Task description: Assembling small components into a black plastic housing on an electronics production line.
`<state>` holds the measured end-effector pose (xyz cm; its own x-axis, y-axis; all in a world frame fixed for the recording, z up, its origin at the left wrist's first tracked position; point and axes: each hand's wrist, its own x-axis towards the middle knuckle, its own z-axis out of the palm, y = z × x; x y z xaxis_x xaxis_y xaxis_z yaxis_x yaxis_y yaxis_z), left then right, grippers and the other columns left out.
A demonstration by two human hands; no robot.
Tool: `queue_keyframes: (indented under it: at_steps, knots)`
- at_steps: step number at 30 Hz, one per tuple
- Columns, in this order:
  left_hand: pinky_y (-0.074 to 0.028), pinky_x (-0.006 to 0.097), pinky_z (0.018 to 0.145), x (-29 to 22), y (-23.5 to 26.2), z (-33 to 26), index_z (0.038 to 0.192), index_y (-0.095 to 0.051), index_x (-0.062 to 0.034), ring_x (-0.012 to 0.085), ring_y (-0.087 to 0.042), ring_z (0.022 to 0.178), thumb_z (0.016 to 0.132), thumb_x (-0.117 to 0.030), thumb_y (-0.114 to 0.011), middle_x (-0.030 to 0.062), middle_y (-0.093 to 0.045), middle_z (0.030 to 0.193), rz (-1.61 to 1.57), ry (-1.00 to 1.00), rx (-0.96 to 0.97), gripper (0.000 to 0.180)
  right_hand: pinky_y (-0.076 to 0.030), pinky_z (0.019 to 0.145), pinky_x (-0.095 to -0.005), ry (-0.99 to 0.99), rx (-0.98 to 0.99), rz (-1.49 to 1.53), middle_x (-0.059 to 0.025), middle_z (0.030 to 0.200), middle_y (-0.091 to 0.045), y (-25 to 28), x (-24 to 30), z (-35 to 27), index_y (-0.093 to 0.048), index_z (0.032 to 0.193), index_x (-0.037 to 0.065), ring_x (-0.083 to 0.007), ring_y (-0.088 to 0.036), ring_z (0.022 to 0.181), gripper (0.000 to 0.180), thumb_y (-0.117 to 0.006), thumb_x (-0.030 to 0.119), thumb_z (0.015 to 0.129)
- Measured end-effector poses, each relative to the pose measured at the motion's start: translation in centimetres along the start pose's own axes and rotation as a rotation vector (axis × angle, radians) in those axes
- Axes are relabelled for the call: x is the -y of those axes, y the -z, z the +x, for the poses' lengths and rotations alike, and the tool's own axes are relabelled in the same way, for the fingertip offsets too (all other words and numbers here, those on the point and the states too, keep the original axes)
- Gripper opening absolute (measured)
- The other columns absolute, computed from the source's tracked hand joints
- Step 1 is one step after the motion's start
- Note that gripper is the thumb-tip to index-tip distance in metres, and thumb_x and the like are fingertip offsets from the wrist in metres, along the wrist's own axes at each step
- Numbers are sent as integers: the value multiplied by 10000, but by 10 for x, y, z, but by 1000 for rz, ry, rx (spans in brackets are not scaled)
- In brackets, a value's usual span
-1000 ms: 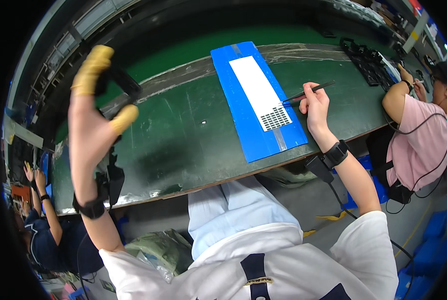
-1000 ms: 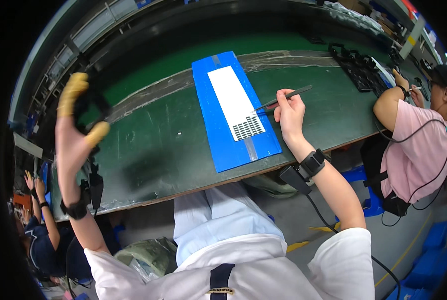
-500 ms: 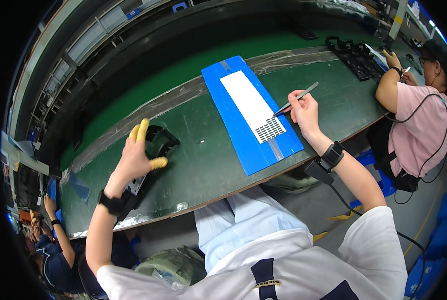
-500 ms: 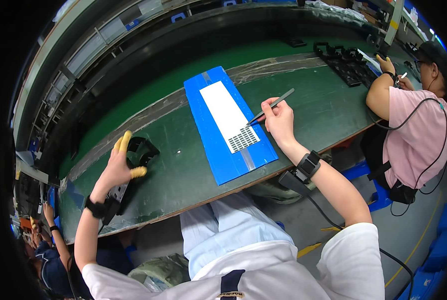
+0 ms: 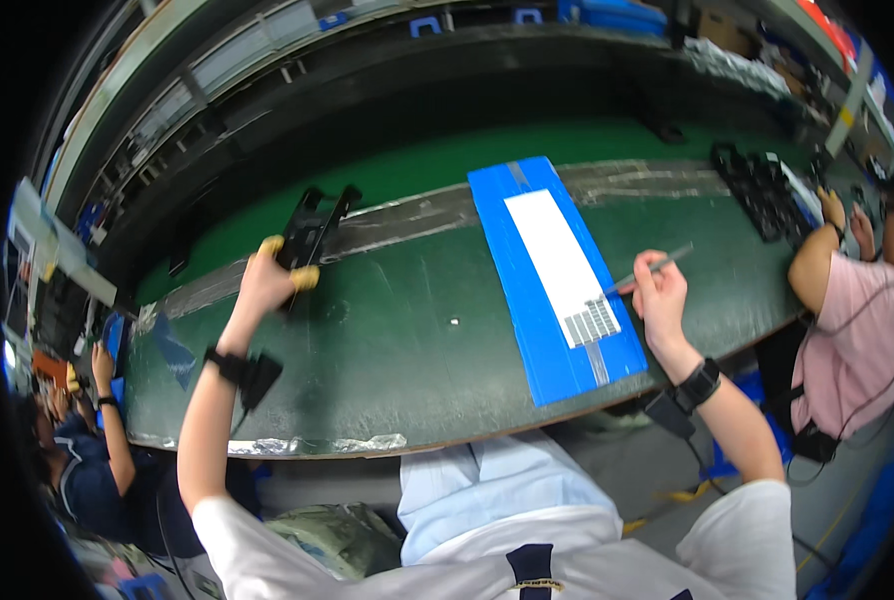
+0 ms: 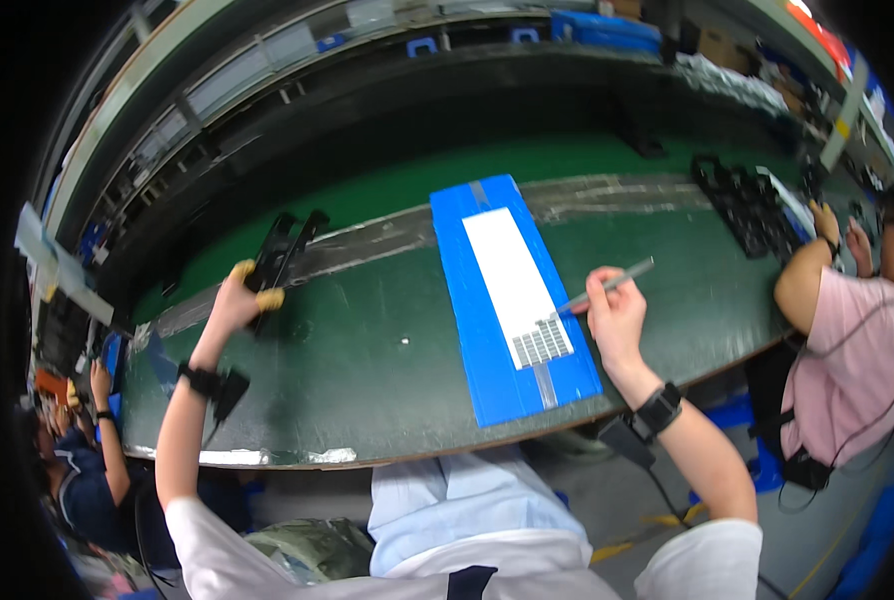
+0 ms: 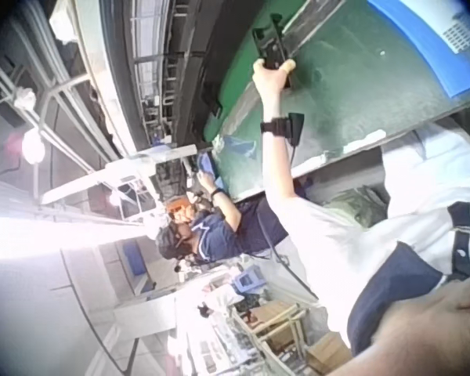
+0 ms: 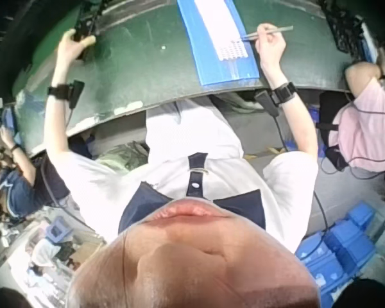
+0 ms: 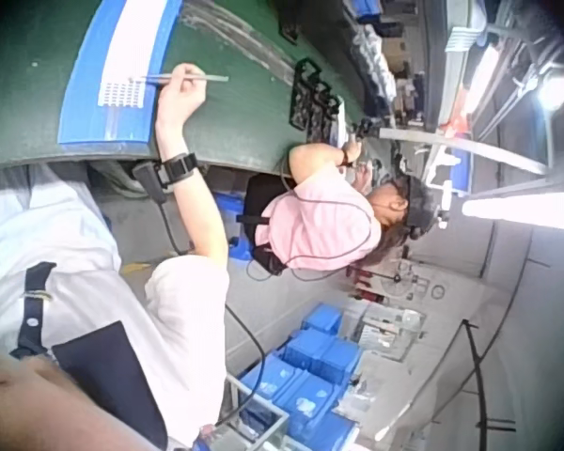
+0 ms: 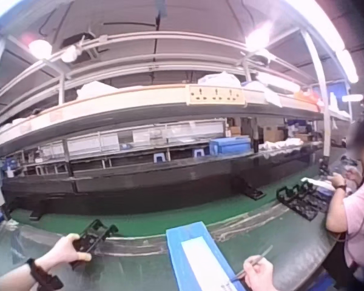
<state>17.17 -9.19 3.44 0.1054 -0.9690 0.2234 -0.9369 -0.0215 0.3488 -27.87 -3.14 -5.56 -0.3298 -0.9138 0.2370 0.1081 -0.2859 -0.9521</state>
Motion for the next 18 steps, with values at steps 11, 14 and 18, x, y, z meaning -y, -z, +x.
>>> queue_keyframes:
  at_steps: [11, 14, 18]
  knots:
    - [-398, 430, 770, -56, -68, 92, 1062, -447, -91, 317, -409, 981, 613, -246, -647, 164, -409, 1072, 139, -135, -221, 515, -209, 290, -168, -24, 10, 0, -49, 541, -503, -3, 1, -9, -453, 860, 16, -37, -329, 312, 116, -491, 115, 815]
    - [-381, 380, 826, -91, -78, 47, 1030, -482, -7, 322, -439, 989, 627, -180, -598, 195, -494, 1026, -14, -561, -25, 453, -224, 294, -164, -46, -18, 37, -24, 523, -475, -5, 4, -6, -450, 857, 13, -39, -348, 326, 124, -499, 116, 811]
    - [-333, 384, 861, -150, -81, -30, 1090, -402, 17, 342, -417, 1000, 664, -224, -622, 219, -407, 1119, -182, -995, 252, 536, -217, 300, -168, -40, -9, 53, -85, 567, -530, 2, 2, 2, -454, 863, 14, -41, -343, 326, 131, -489, 133, 819]
